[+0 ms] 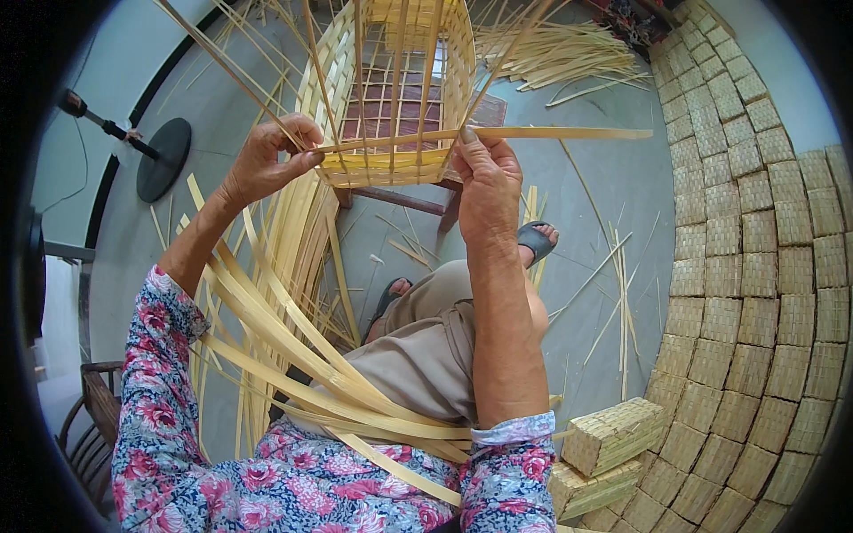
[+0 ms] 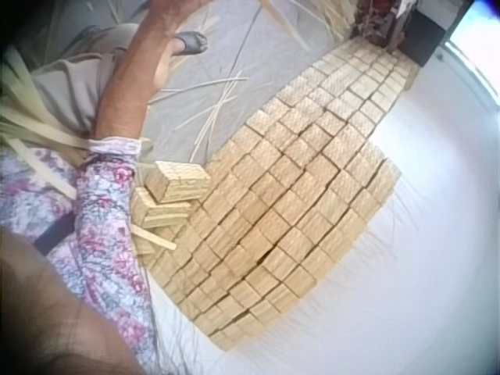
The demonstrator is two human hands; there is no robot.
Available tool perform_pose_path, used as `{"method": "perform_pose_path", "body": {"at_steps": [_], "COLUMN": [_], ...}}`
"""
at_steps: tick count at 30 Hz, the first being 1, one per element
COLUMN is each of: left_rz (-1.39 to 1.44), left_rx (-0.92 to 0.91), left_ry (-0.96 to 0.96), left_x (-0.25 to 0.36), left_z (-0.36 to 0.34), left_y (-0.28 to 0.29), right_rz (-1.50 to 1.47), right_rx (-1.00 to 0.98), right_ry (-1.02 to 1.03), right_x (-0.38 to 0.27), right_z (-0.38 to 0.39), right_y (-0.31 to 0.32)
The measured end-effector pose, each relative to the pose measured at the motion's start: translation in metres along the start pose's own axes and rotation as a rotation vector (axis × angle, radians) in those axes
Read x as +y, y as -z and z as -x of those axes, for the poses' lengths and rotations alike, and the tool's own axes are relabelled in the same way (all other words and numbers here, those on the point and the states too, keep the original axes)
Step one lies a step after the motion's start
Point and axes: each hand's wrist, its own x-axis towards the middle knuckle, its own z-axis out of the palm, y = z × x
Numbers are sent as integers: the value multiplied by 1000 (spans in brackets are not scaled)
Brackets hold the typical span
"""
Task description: The person weaves thin bamboo strips into a basket frame by hand, interlacing them through vertical supports to build up the sides. The basket is held on a small wooden stool while the person sits and works continuously.
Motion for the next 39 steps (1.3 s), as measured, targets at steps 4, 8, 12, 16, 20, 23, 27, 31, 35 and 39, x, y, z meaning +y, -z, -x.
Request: {"method": "perform_pose_path", "body": {"at_steps": [4, 8, 12, 16, 20, 23, 27, 31, 35, 39], "left_rz": [-1, -43, -45, -69, -32, -40, -36, -50, -84, -152], "left_rx": [4, 75, 66, 71, 11, -1, 5, 21, 236, 471], "left_ry": [-6, -107, -102, -112, -45, -31, -29, -59, -124, -142], "left_x": [0, -2, 2, -1, 1, 2, 1, 2, 5, 13], "left_z": [1, 1, -3, -5, -4, -4, -3, -5, 1, 6], "left_y": [-2, -2, -5, -6, -4, -3, -4, -6, -15, -12], "right_rz": [-15, -18, -26, 10, 93, 30, 5, 7, 15, 30], "right_rx": [26, 19, 38, 80, 128, 113, 79, 77, 55, 79], "right_ry": [37, 100, 79, 43, 29, 27, 5, -16, -52, -83], "right_x": [2, 2, 3, 2, -2, -1, -1, -4, -5, -6], "right_z": [0, 5, 6, 4, 5, 5, 5, 5, 5, 1], "right_y": [1, -6, 2, 5, 2, 0, 2, 2, -3, -8]}}
